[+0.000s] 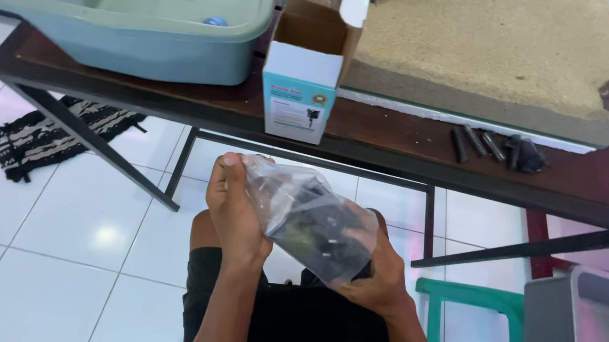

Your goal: The person unboxes an aquarium filter, removes the components from plastic bags, and assembles the intake tube before attaching it to the filter body.

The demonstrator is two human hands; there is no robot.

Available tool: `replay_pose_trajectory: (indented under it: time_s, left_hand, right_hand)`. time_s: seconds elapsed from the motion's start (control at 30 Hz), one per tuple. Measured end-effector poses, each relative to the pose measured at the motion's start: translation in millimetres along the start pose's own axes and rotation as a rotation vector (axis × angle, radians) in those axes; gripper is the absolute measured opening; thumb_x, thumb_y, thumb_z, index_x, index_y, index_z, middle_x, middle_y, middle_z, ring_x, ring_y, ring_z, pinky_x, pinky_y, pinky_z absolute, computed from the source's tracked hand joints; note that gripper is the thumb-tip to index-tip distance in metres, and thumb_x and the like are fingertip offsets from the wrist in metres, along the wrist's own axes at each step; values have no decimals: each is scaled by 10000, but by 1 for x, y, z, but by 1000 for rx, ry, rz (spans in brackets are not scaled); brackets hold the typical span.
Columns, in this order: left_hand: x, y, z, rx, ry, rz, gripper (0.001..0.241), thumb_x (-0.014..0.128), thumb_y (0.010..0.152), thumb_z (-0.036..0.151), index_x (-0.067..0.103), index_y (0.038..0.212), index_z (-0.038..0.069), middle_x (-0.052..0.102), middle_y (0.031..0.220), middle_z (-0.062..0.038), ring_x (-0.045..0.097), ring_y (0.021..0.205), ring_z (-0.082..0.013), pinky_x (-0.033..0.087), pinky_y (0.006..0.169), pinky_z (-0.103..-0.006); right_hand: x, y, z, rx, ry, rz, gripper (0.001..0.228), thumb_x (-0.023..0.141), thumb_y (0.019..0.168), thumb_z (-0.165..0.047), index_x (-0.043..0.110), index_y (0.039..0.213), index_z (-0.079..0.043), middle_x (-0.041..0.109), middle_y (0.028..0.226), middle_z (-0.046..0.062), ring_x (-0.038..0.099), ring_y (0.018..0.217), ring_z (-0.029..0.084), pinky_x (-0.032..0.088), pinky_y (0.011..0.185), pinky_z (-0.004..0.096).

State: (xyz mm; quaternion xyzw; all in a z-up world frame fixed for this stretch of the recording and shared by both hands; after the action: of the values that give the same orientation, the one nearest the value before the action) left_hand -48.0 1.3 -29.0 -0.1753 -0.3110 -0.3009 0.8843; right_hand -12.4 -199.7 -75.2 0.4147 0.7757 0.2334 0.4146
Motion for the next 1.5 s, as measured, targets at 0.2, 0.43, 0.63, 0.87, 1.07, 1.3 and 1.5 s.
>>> replay_pose_trajectory:
  time_s: [0.2,0.43,0.63,0.87,1.07,1.3,1.5]
  left_hand:
    - [28,-11,-11,28,13,-19,424,600,951,486,522,814,93,619,757,-105,596,653,-193,525,629,-330]
    - [54,-7,7,148,-49,-4,437,604,926,526,510,828,111,597,719,-51,573,620,-167,492,549,-324]
    - [83,-28,-8,751,20,147,386,523,1034,463,499,1040,78,499,856,-101,497,530,-206,433,483,-292]
    - [82,-31,-56,1228,1,-63,560,588,838,313,366,1348,240,370,1165,-118,434,895,-238,453,610,-360]
    - [61,-11,-106,1138,278,-266,404,512,740,-44,299,1037,129,312,1020,-140,395,820,-214,446,620,-311]
    - [104,18,-127,1442,468,-424,492,367,805,-232,588,995,165,259,1152,-122,339,893,-287,491,644,-478]
    - [97,16,-135,1388,730,-420,543,494,873,-284,734,1087,153,308,1245,-172,478,1199,-441,560,985,-551]
  right_hand:
    - [-14,-50,23,110,52,100,781,943,673,-231,575,1327,-15,480,1502,319,480,1447,484,477,1170,572]
    - [-24,-84,19,31,148,310,841,874,744,-486,480,1332,-32,544,1338,424,590,1315,491,515,1099,550]
    - [-29,-98,26,112,362,620,767,837,786,-434,449,1334,-64,511,1387,372,517,1380,467,390,1209,608]
    - [-55,-99,33,81,334,921,943,871,819,-580,425,1419,-6,513,1421,161,460,1471,414,383,1274,548]
    - [-86,-114,39,41,295,970,902,855,829,-493,416,1471,-36,470,1464,100,465,1444,305,423,1245,506]
    - [-96,-110,41,55,357,1016,942,926,764,-500,423,1414,-40,551,1333,160,561,1322,305,489,1170,469]
    - [-93,-113,48,95,300,996,933,903,783,-527,443,1412,-14,473,1391,91,515,1347,221,460,1179,393]
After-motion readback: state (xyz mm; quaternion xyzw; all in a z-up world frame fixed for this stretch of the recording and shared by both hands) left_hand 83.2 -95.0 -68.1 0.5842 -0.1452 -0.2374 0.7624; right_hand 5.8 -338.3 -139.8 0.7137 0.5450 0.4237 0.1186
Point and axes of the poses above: each hand's wrist, its own y-axis towards the middle knuckle, its own x-axis out of the palm, z = x × y, the point moved 1 cm from there along y, towards the middle knuckle
